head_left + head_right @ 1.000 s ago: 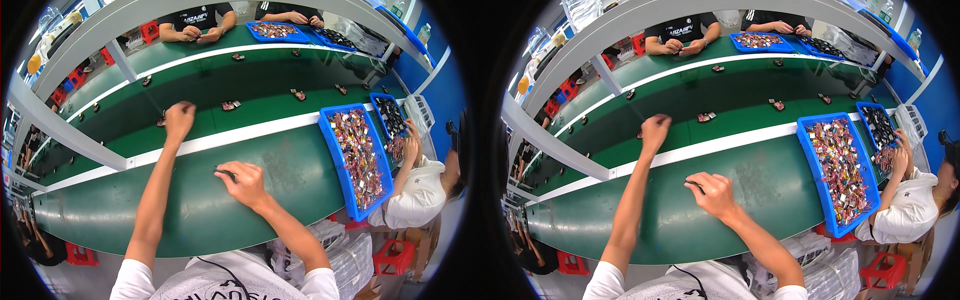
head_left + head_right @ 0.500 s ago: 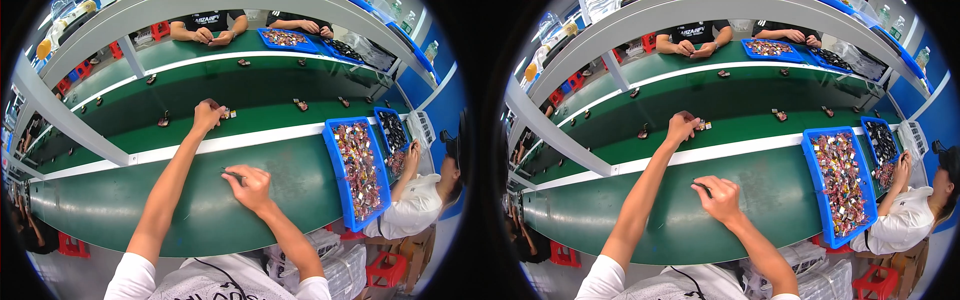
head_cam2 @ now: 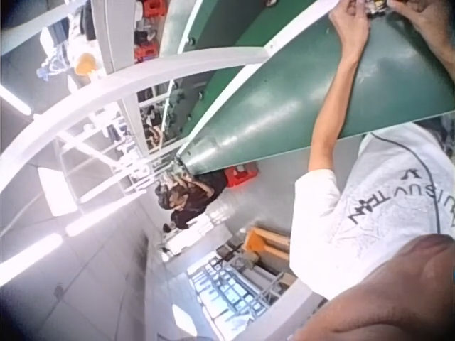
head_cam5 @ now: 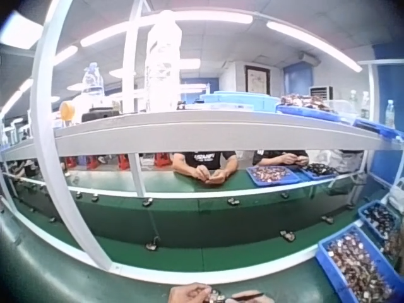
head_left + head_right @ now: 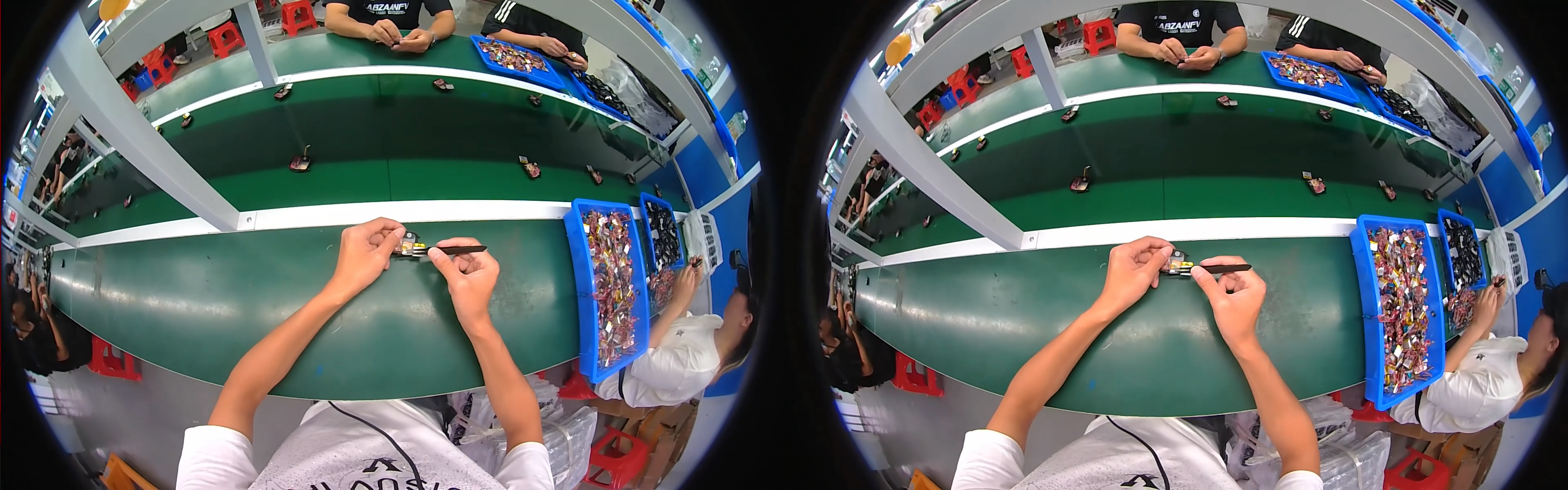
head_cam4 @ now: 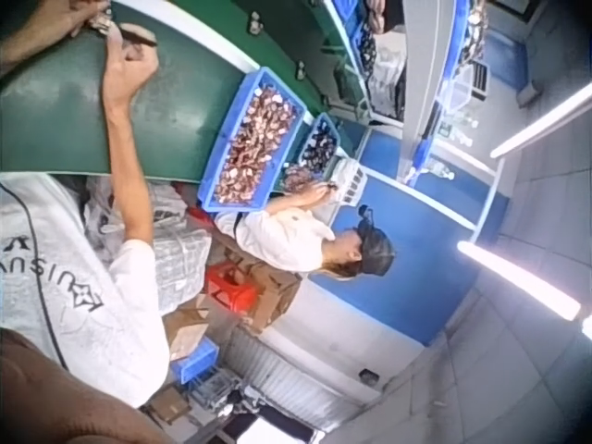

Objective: Assembling small electronic components and sensors onto a larger circuit board assembly on a factory production line.

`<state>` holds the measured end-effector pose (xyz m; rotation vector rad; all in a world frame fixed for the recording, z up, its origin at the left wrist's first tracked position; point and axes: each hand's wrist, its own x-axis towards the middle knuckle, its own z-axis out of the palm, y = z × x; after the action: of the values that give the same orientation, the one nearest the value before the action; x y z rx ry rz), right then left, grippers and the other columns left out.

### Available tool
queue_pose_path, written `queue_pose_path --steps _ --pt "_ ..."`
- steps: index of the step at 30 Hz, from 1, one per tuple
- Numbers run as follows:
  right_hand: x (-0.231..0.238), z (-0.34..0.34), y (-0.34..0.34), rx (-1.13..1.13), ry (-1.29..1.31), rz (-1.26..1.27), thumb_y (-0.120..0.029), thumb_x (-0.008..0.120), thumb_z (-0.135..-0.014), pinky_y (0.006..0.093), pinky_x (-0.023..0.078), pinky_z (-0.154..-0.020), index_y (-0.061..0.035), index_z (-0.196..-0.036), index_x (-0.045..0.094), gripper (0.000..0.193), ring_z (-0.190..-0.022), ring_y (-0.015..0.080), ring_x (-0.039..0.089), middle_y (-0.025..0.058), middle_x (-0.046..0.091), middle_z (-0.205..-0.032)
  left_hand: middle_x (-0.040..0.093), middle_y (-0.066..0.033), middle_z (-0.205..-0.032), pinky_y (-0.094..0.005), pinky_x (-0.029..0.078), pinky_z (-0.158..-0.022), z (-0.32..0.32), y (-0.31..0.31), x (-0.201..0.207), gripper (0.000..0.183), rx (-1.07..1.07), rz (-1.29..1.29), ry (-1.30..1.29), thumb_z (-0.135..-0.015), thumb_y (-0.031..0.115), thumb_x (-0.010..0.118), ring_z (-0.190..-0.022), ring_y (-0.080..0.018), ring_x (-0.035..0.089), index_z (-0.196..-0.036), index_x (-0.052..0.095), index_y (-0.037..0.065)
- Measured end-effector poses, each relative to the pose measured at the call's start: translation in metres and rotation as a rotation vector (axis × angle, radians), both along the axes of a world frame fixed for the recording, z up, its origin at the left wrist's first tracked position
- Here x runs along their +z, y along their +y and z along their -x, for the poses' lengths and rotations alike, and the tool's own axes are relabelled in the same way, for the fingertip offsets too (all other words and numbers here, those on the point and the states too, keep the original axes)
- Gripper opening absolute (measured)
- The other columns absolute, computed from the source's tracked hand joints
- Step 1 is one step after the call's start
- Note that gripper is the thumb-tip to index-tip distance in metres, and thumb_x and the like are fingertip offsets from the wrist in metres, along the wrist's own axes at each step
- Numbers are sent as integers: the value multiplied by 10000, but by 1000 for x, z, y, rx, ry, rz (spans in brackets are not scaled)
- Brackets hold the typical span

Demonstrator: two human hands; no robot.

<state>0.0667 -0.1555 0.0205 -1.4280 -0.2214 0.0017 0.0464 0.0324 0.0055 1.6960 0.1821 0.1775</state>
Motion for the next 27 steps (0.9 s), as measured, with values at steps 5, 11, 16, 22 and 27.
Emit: queue_pose_path --steps 5,11,16,22,27 --pt "-13 1 2 -10 -74 122 -16 808 -848 192 258 -467 -1 -929 723 119 -498 -16 384 -74 546 -612 702 -57 -735 -233 427 -484 3 0 -5 186 3 -36 -11 -974 119 674 -531 -61 542 -1036 717 -52" --pt "-19 1 5 -61 -176 229 -24 819 -833 204 240 -464 -6 -920 739 120 -480 -14 358 -78 507 -573 654 -59 -620 -263 409 -483 2 -2 -10 152 37 -62 -87 -942 105 691 -496 -64 529 -968 723 -41" --pt "-14 4 6 -93 -191 299 -30 821 -832 204 249 -463 -7 -933 744 128 -474 -10 363 -72 535 -580 679 -66 -661 -259 432 -461 4 -4 -3 153 22 -1 -62 -948 100 685 -505 -77 573 -975 718 -47" --pt "-9 4 4 -39 -125 297 -12 808 -846 189 308 -482 11 -955 734 134 -523 -4 444 -22 653 -711 703 -79 -761 -235 446 -428 5 0 -1 158 -69 131 4 -975 80 659 -525 -89 609 -1039 707 -56" --pt "1 1 3 75 191 -30 62 735 -888 232 550 -714 71 -997 677 124 -799 121 689 113 723 -898 702 -91 -804 -229 443 -429 6 2 -2 185 -116 180 -15 -993 67 641 -542 -96 616 -1101 691 -74"
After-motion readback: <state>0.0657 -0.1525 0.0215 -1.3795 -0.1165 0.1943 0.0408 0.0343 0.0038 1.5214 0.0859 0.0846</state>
